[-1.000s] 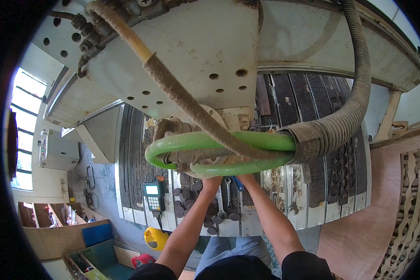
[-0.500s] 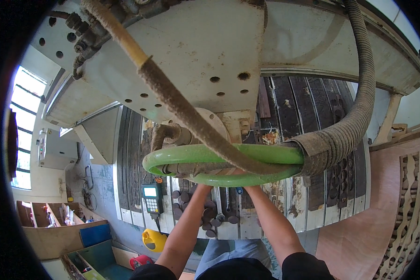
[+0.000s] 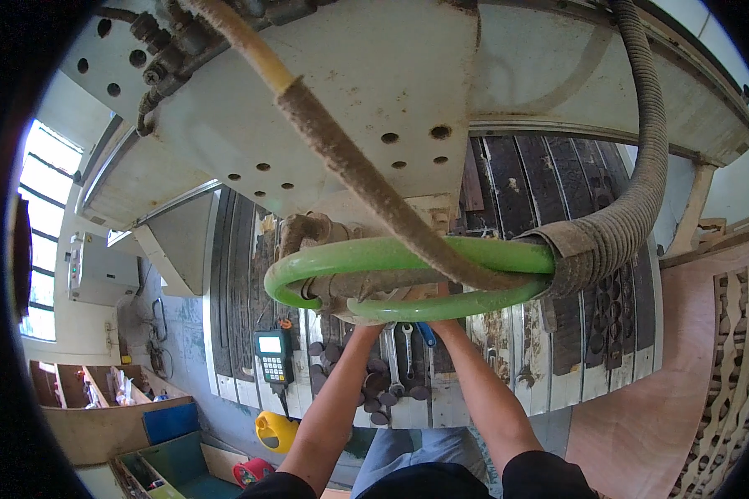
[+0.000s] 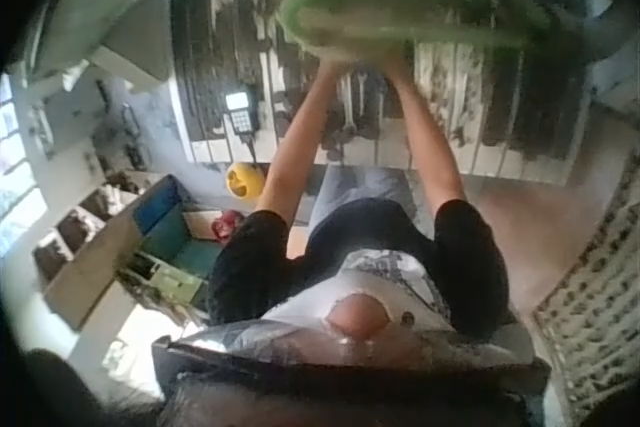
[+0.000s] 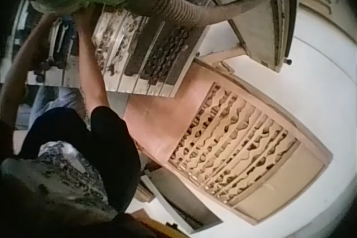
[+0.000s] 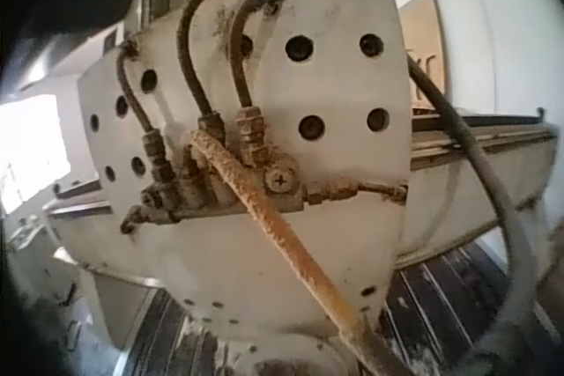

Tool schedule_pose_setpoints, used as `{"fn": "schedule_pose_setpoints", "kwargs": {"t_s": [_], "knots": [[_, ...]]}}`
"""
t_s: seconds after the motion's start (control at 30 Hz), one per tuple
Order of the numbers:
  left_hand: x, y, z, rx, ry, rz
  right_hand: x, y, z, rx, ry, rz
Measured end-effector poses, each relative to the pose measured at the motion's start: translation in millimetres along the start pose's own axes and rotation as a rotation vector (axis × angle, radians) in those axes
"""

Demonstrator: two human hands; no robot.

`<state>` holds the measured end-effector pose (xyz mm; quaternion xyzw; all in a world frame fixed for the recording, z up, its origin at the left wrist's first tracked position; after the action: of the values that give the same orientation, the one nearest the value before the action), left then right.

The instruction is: Loosening and tightening the spindle collet on a CNC machine with wrenches to change or adjust bits.

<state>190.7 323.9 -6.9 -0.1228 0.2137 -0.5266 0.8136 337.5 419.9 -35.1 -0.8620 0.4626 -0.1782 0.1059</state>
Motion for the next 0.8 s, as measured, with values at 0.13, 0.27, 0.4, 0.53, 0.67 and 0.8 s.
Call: {"fn": "schedule_pose_setpoints", "kwargs": {"t_s": [0.13,0.27,0.4,0.53,0.67,0.8], "knots": [[-18,-3,18,0.122,0.042,-0.223,-8,0,41,0.073,-0.046,0.066],[-16,-2,13,0.133,0.024,-0.208,-17,8,50,-0.19,0.018,-0.113],[-19,-12,6,0.165,0.012,-0.198,-16,5,58,0.242,0.017,-0.05],[-11,-10,0,0.159,-0.029,-0.167,-8,5,13,0.395,0.103,-0.197],[-25,-6,0,0.204,-0.023,-0.167,-12,-4,31,0.375,-0.099,0.086],[-9,-17,-11,0.221,-0.052,-0.155,-1,-8,-3,-0.045,-0.067,0.081]]}}
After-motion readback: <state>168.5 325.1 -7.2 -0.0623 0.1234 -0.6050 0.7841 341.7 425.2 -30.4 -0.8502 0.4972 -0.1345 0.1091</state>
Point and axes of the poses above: each hand's wrist, its own x-axis away from the middle knuckle, its own y-axis out of the palm, z = x × y, the point moved 3 cm from there along -x, towards the middle knuckle, and after that the axes turned 12 degrees about y, right-handed, at the moved point
